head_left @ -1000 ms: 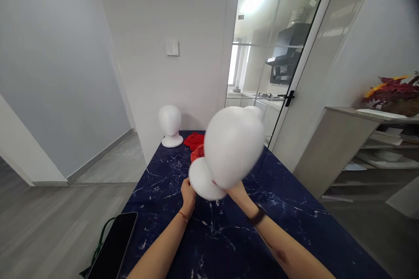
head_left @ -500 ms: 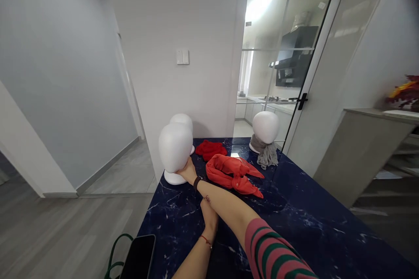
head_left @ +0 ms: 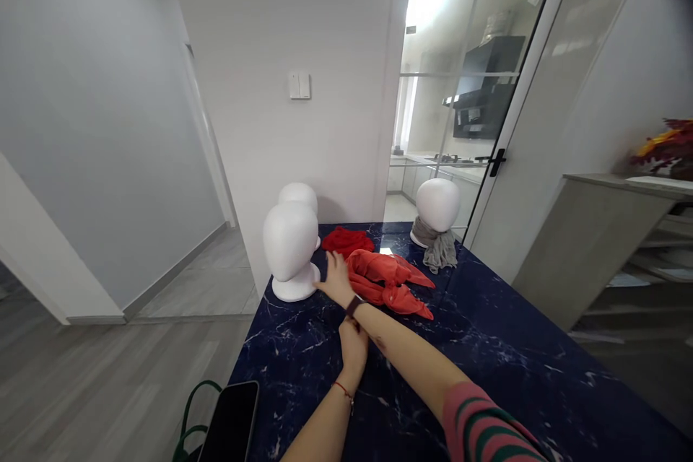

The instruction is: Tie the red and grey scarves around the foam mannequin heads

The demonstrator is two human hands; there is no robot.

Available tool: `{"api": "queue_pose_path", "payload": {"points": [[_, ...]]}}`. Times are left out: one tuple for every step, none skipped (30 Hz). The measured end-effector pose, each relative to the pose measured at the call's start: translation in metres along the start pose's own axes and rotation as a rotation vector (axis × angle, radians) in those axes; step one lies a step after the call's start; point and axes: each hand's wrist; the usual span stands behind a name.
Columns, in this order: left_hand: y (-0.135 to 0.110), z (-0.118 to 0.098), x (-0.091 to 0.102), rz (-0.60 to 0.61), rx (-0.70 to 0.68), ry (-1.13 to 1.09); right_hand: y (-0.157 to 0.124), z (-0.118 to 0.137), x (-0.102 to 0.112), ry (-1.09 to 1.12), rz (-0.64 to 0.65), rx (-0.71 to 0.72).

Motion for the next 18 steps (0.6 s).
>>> {"api": "queue_pose_path", "payload": {"points": [[-0.001, -0.002, 0.0, 0.012, -0.03, 0.018, 0.0, -0.008, 0.006, -0.052, -0.042, -0.026], [-0.002, -0.004, 0.0, 0.015, -0.052, 0.038, -0.002, -0.019, 0.014, -0.127, -0.092, -0.077], [-0.003, -0.006, 0.0, 0.01, -0.066, 0.057, -0.006, -0.032, 0.023, -0.209, -0.135, -0.154], [-0.003, -0.007, 0.0, 0.002, -0.075, 0.074, -0.011, -0.047, 0.034, -0.281, -0.158, -0.244], [-0.004, -0.008, 0.0, -0.006, -0.08, 0.088, -0.018, -0.062, 0.045, -0.329, -0.158, -0.326], [-0.004, -0.008, 0.001, -0.015, -0.085, 0.099, -0.026, -0.077, 0.056, -0.338, -0.131, -0.378], [-0.004, -0.009, 0.002, -0.026, -0.09, 0.107, -0.034, -0.089, 0.064, -0.315, -0.089, -0.392], [-0.004, -0.009, 0.003, -0.041, -0.092, 0.111, -0.041, -0.097, 0.071, -0.279, -0.046, -0.368], [-0.004, -0.01, 0.004, -0.067, -0.1, 0.116, -0.047, -0.102, 0.076, -0.245, -0.007, -0.322], [-0.004, -0.01, 0.006, -0.1, -0.116, 0.122, -0.053, -0.102, 0.08, -0.223, 0.022, -0.273], [-0.003, -0.01, 0.007, -0.137, -0.14, 0.127, -0.057, -0.098, 0.083, -0.204, 0.043, -0.226], [-0.002, -0.011, 0.008, -0.167, -0.17, 0.126, -0.06, -0.092, 0.085, -0.174, 0.052, -0.176], [-0.001, -0.011, 0.009, -0.184, -0.198, 0.115, -0.062, -0.082, 0.087, -0.123, 0.051, -0.119], [0.0, -0.011, 0.009, -0.18, -0.213, 0.088, -0.063, -0.071, 0.088, -0.046, 0.048, -0.056], [0.0, -0.012, 0.009, -0.148, -0.207, 0.044, -0.063, -0.059, 0.089, 0.061, 0.053, 0.005], [0.001, -0.012, 0.009, -0.093, -0.187, -0.009, -0.062, -0.047, 0.089, 0.19, 0.073, 0.053], [0.001, -0.013, 0.008, -0.034, -0.163, -0.062, -0.06, -0.038, 0.088, 0.329, 0.105, 0.078], [0.0, -0.013, 0.007, 0.02, -0.149, -0.108, -0.057, -0.031, 0.086, 0.458, 0.138, 0.076]]}}
Point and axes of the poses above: each hand's wrist, its own y-axis towards the middle knuckle, its own x-axis out of the back of the hand, z = x × y, and after that the axes turned 14 degrees about y, right-handed
